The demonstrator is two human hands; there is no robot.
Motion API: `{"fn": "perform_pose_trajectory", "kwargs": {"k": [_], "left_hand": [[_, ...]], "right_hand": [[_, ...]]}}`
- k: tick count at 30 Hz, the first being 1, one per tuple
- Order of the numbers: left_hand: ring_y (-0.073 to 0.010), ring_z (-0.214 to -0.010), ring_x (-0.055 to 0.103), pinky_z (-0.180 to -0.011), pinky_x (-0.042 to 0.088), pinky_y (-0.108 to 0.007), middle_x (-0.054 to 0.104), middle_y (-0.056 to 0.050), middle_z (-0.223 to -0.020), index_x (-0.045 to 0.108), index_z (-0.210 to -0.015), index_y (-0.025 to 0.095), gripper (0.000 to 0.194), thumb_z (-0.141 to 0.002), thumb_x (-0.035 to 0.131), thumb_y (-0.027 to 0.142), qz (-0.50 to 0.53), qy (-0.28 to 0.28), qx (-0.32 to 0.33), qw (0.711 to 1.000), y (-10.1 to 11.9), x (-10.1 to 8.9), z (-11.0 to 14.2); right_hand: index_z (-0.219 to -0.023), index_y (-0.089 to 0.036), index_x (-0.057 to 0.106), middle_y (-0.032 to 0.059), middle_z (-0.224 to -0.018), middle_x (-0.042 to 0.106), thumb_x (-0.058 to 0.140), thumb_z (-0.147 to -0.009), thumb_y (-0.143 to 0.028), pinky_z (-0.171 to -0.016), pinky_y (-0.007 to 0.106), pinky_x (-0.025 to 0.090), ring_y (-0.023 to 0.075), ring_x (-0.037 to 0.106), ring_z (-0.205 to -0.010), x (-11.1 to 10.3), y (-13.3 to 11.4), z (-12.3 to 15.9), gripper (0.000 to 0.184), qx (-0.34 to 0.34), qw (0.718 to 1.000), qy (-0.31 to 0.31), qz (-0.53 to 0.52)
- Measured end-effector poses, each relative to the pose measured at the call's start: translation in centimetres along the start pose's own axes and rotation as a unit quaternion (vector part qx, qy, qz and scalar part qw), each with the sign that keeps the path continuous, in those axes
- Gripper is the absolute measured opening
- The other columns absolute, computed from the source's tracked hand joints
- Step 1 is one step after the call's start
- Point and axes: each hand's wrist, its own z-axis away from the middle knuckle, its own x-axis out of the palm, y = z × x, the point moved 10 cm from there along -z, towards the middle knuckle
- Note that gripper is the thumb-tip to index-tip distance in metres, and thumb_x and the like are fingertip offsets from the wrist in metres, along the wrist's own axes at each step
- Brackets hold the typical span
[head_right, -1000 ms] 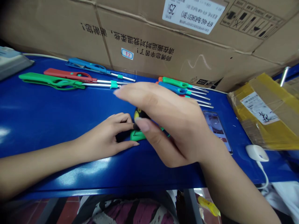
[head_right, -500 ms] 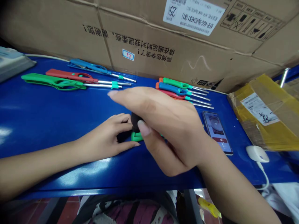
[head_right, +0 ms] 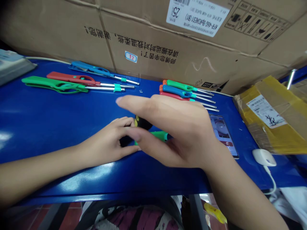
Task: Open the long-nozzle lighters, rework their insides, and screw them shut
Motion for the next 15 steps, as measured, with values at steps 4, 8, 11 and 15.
{"fn": "perform_pose_trajectory", "kwargs": {"k": [4, 8, 11, 15], "left_hand": [[-0.0274, -0.102, 0.060, -0.094, 0.048, -0.046, 0.064, -0.006, -0.103, 0.074, -0.121, 0.023, 0.029, -0.094, 0.076, 0.035, -0.002, -0.006, -0.005, 1.000, -0.15, 0.18, 0.00], [-0.0279, -0.105, 0.061, -0.098, 0.048, -0.047, 0.066, -0.006, -0.106, 0.074, -0.121, 0.024, 0.029, -0.093, 0.076, 0.034, 0.001, 0.006, 0.003, 1.000, -0.18, 0.08, -0.04], [-0.0272, -0.105, 0.062, -0.095, 0.048, -0.045, 0.067, -0.006, -0.106, 0.075, -0.116, 0.025, 0.023, -0.095, 0.074, 0.034, 0.000, -0.005, 0.000, 1.000, -0.24, 0.39, -0.09], [-0.0271, -0.104, 0.063, -0.093, 0.049, -0.043, 0.068, -0.006, -0.107, 0.075, -0.118, 0.024, 0.026, -0.094, 0.075, 0.034, 0.002, 0.004, -0.004, 1.000, -0.19, 0.22, -0.16]], "right_hand": [[-0.140, -0.011, 0.062, 0.0058, -0.138, 0.074, 0.057, -0.094, -0.012, -0.108, 0.033, 0.059, 0.0189, 0.072, -0.124, 0.14, 0.38, 0.41, 0.046, 0.006, 0.996, -0.015, -0.085], [-0.130, -0.016, 0.066, -0.0005, -0.118, 0.080, 0.066, -0.097, -0.016, -0.097, 0.028, 0.062, 0.0146, 0.077, -0.101, 0.21, 0.13, 0.13, 0.033, 0.000, 0.997, -0.015, -0.074], [-0.120, -0.024, 0.071, -0.0026, -0.104, 0.082, 0.074, -0.098, -0.032, -0.077, 0.025, 0.064, 0.0154, 0.078, -0.087, 0.61, 0.23, -0.15, 0.024, 0.025, 0.999, -0.021, -0.015], [-0.122, -0.028, 0.071, -0.0025, -0.111, 0.082, 0.065, -0.102, -0.035, -0.087, 0.031, 0.065, 0.0205, 0.079, -0.102, 0.43, 0.05, -0.06, 0.022, 0.038, 0.999, -0.001, 0.014]]}}
